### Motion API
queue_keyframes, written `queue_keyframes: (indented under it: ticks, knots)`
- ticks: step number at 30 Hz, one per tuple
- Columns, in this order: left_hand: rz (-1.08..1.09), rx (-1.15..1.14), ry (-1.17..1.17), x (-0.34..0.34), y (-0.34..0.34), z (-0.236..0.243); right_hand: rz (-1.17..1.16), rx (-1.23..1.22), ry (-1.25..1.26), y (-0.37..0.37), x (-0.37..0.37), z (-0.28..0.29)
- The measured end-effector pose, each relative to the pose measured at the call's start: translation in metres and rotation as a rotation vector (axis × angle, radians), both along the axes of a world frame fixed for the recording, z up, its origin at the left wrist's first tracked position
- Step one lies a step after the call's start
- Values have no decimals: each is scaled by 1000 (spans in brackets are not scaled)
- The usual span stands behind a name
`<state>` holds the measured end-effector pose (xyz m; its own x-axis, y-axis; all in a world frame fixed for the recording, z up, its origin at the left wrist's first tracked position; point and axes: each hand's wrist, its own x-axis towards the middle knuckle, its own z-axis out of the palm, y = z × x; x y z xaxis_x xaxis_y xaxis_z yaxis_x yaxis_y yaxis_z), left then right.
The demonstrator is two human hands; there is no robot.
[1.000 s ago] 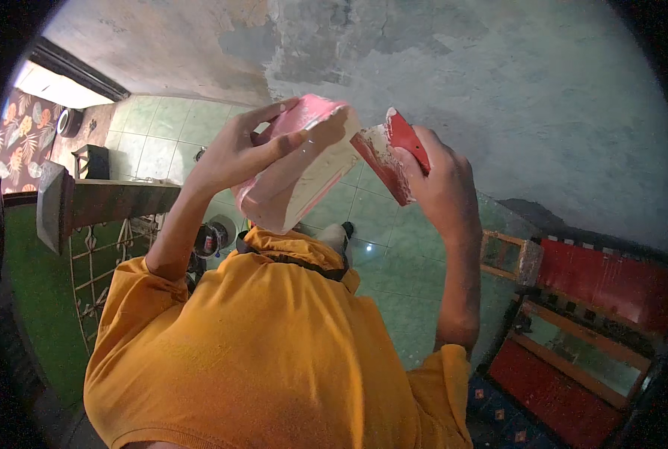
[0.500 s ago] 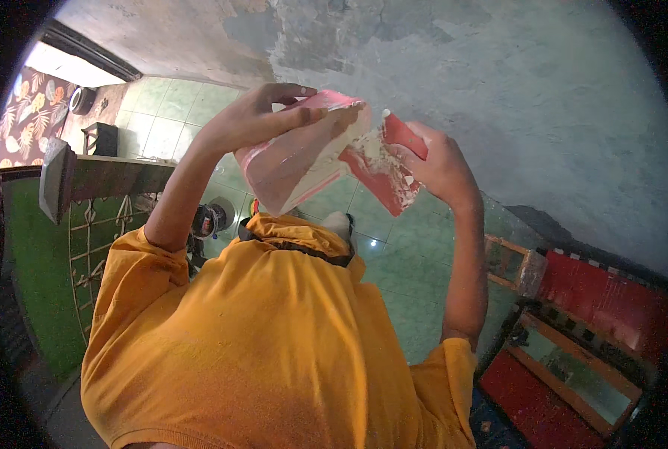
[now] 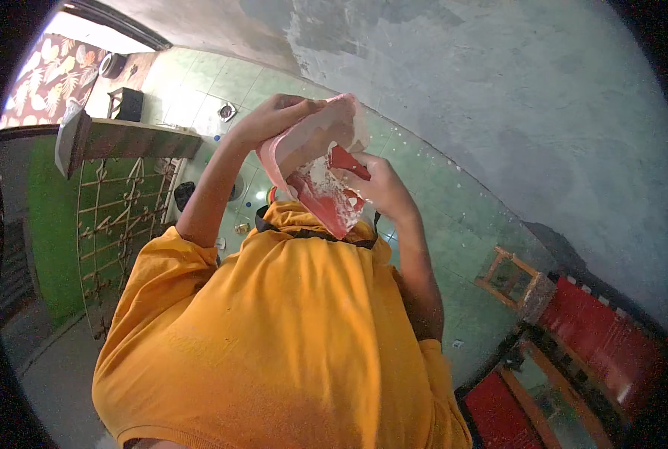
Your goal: The person applies a white substance from a plastic container to a ceiling using a red scraper, spreading the material over several damaged areas of the surface.
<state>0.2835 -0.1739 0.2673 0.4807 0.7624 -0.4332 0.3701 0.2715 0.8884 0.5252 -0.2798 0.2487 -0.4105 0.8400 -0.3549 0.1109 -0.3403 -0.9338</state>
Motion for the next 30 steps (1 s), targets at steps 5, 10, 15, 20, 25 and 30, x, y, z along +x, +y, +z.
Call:
queue_keyframes:
  ticks: [5, 10, 15, 20, 25, 30]
  knots:
    - [214, -24, -17, -5, -29, -7, -54, -162, 163, -8, 8, -20]
    - [463, 5, -78, -13, -30, -27, -75, -241, 364, -3, 24, -44]
    - [612, 30, -198, -26, -27, -56, -512, -289, 551, 11, 17, -56]
    - [601, -82, -305, -56, -17, -92, -891, -27, 499, 55, 13, -70]
    - [521, -148, -325, -88, -3, -126, -1157, 161, 255, 125, 27, -110]
    - [393, -69, -332, -113, -1, -143, -1017, 1255, -1158, 222, 60, -64]
